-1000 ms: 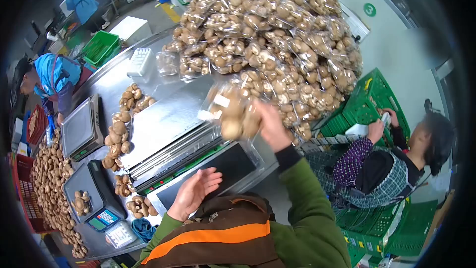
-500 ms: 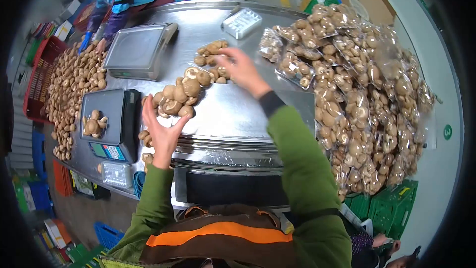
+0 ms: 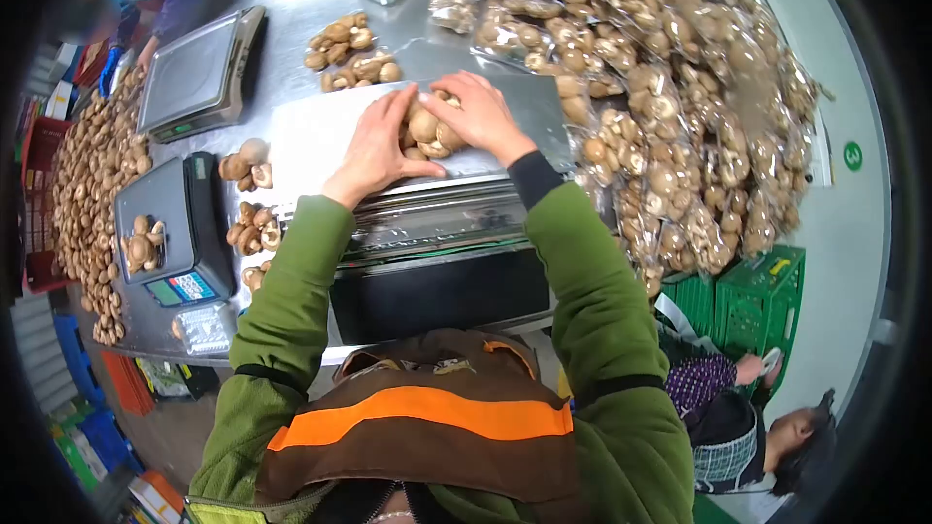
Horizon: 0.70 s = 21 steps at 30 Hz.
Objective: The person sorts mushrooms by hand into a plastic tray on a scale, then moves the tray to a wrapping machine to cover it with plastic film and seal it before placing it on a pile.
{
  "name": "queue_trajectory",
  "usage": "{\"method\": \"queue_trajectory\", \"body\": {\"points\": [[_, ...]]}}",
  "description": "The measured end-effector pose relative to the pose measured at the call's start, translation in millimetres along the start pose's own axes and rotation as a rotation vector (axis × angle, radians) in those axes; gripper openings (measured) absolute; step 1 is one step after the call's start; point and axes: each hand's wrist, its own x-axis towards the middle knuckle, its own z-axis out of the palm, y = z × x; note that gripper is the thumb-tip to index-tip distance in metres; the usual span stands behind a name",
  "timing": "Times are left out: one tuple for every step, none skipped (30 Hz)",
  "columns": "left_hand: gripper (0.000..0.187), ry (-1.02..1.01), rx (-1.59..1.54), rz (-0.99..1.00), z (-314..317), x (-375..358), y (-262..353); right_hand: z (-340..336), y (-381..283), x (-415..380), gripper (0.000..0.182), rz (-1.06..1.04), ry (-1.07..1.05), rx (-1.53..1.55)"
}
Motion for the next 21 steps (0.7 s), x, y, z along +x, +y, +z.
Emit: {"method": "queue_trajectory", "body": {"points": [[0.115,-0.063,-0.004,0.012,4.2,2.5,12.1,-5.2,5.8,-15.0,0.047,0.069,0.04,-0.018],[0.119,-0.123,0.013,0.022,7.3,4.4,18.3,-8.6,12.8,-21.7,0.047,0.079,0.062,-0.026],[0.119,-0.131,0.012,0.043,10.9,5.3,18.1,-9.7,17.2,-27.4,0.049,0.045,0.072,0.043],[0.121,-0.091,-0.012,0.064,12.9,4.7,15.3,-12.4,22.7,-34.9,0.052,0.011,0.078,0.114],[0.123,-0.049,-0.038,0.081,12.8,2.7,13.1,-20.7,28.0,-40.1,0.052,0.021,0.091,0.111],[0.125,-0.002,-0.045,0.083,4.8,-0.7,16.4,-31.2,33.0,-41.5,0.054,0.094,0.183,0.338],[0.123,0.073,-0.062,0.045,-4.0,-9.7,19.7,-39.8,37.4,-46.1,0.057,0.165,0.276,0.568],[0.112,0.19,-0.148,-0.042,-12.9,-26.2,22.4,-60.5,43.9,-66.5,0.058,0.16,0.292,0.444],[0.087,0.345,-0.113,-0.074,-21.9,-45.8,21.4,-81.7,38.5,-94.8,0.051,0.232,0.275,0.391],[0.056,0.359,0.012,-0.191,-34.7,-70.7,15.6,-96.2,45.0,-123.6,0.045,0.225,0.26,0.183],[0.033,0.385,0.182,-0.306,-45.6,-95.8,18.1,-101.4,58.1,-147.2,0.044,0.361,0.159,0.068],[0.033,0.312,0.415,-0.449,-51.4,-113.2,30.5,-100.3,57.5,-171.0,0.047,0.43,0.126,-0.007],[0.044,0.28,0.434,-0.427,-46.1,-130.1,23.3,-95.9,51.2,-185.6,0.047,0.491,0.04,-0.075],[0.046,0.206,0.576,-0.404,-38.4,-137.6,25.8,-80.3,51.6,-195.5,0.046,0.427,0.104,-0.197],[0.048,0.128,0.713,-0.387,-29.9,-141.2,35.5,-71.3,45.8,-195.0,0.045,0.406,0.088,-0.268],[0.051,0.183,0.687,-0.363,-22.1,-137.2,44.1,-61.8,42.3,-191.9,0.043,0.39,0.089,-0.338],[0.047,0.097,0.644,-0.383,-20.5,-131.2,50.2,-54.3,41.3,-188.0,0.042,0.37,0.098,-0.407],[0.044,0.047,0.447,-0.482,-18.8,-125.1,47.6,-50.0,43.0,-185.2,0.042,0.346,0.088,-0.41],[0.041,0.0,0.246,-0.571,-15.3,-123.5,44.2,-46.3,45.2,-183.5,0.04,0.375,0.144,-0.222],[0.035,0.15,0.27,-0.486,-6.6,-130.4,33.8,-46.3,45.9,-181.0,0.039,0.404,0.199,-0.034],[0.035,0.175,0.271,-0.492,-11.8,-132.6,31.7,-54.0,44.8,-186.2,0.032,0.503,0.187,0.297]]}}
